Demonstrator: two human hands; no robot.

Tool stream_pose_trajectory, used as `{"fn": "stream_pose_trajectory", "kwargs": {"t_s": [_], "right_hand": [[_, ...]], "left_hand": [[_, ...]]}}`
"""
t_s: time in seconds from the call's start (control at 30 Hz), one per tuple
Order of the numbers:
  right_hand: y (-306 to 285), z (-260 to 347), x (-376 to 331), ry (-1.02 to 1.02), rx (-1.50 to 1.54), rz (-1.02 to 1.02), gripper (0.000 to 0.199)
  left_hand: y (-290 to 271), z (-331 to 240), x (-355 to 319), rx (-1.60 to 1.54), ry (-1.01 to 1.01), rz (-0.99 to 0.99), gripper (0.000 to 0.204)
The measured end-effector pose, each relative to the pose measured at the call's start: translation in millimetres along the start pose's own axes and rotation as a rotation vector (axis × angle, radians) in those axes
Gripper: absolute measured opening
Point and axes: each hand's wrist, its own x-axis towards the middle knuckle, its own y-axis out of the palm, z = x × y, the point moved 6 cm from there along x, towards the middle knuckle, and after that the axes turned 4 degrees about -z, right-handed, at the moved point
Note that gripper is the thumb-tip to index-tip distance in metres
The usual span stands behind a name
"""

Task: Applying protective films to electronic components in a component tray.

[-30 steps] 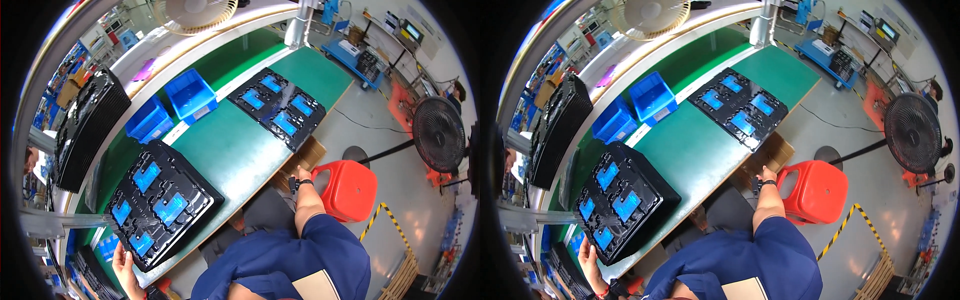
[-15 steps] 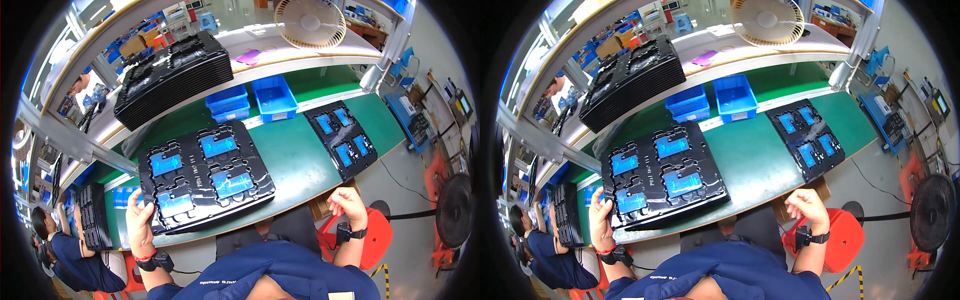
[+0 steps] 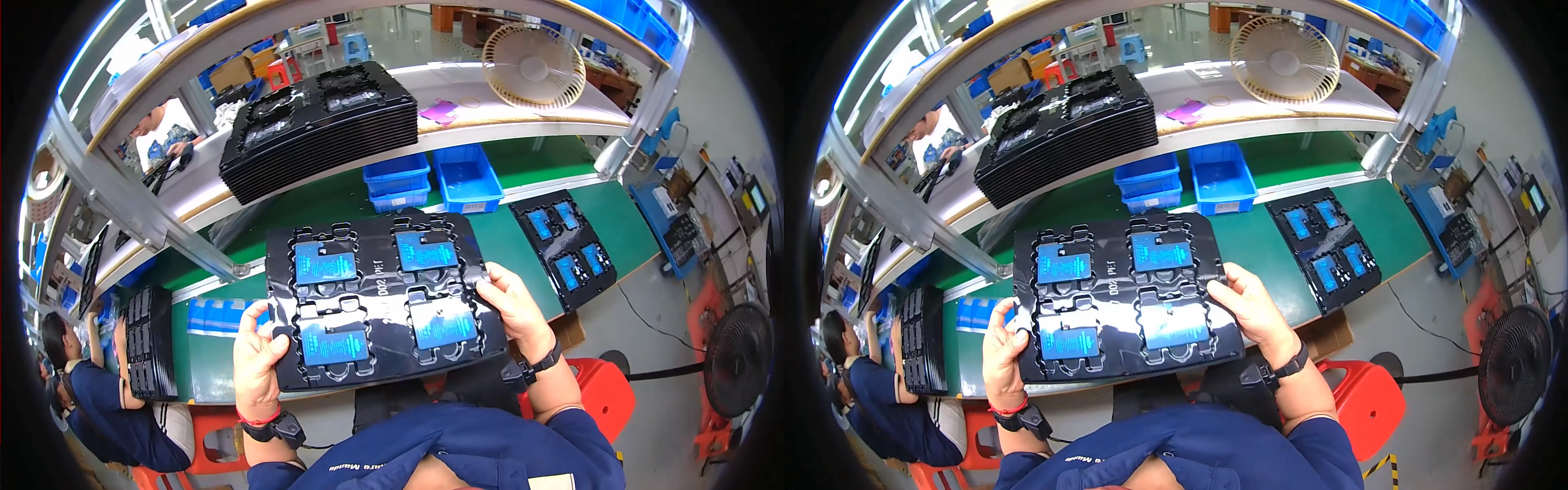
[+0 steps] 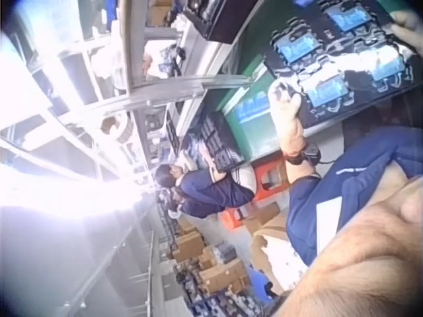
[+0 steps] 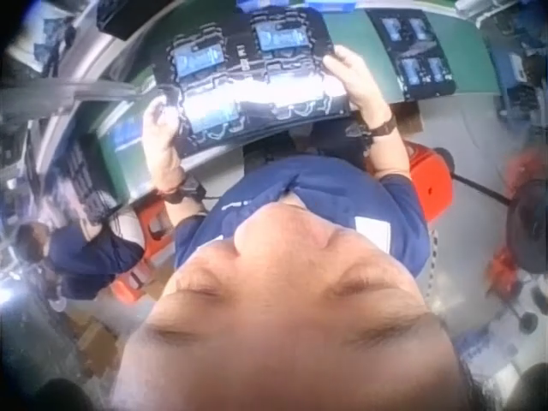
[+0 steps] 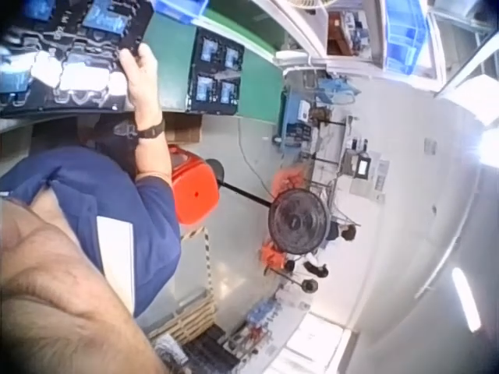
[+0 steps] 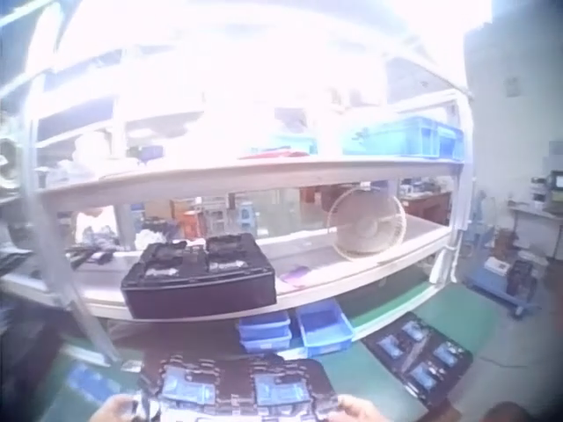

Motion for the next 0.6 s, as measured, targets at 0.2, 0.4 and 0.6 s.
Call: {"fn": "stream_pose_trajectory", "kwargs": {"t_s": [0.2,0.4,0.6], "right_hand": [[-27.3,33.0,-32.5,-0.157,0.183,-0.148,0.046],[-107.7,70.1,-96.3,-0.367,0.054,-0.48,0.041],[-203.6,66.6,-130.4,-0.579,0.091,-0.856,0.031]], "left_hand": [[25.4,2.0,4.1,0.037,-0.094,0.216,0.065],[-86.7,-18.0,13.4,0.652,0.305,-0.114,0.042],[-211.4,16.8,28.3,1.421,0.178,-0.335,0.047]]}}
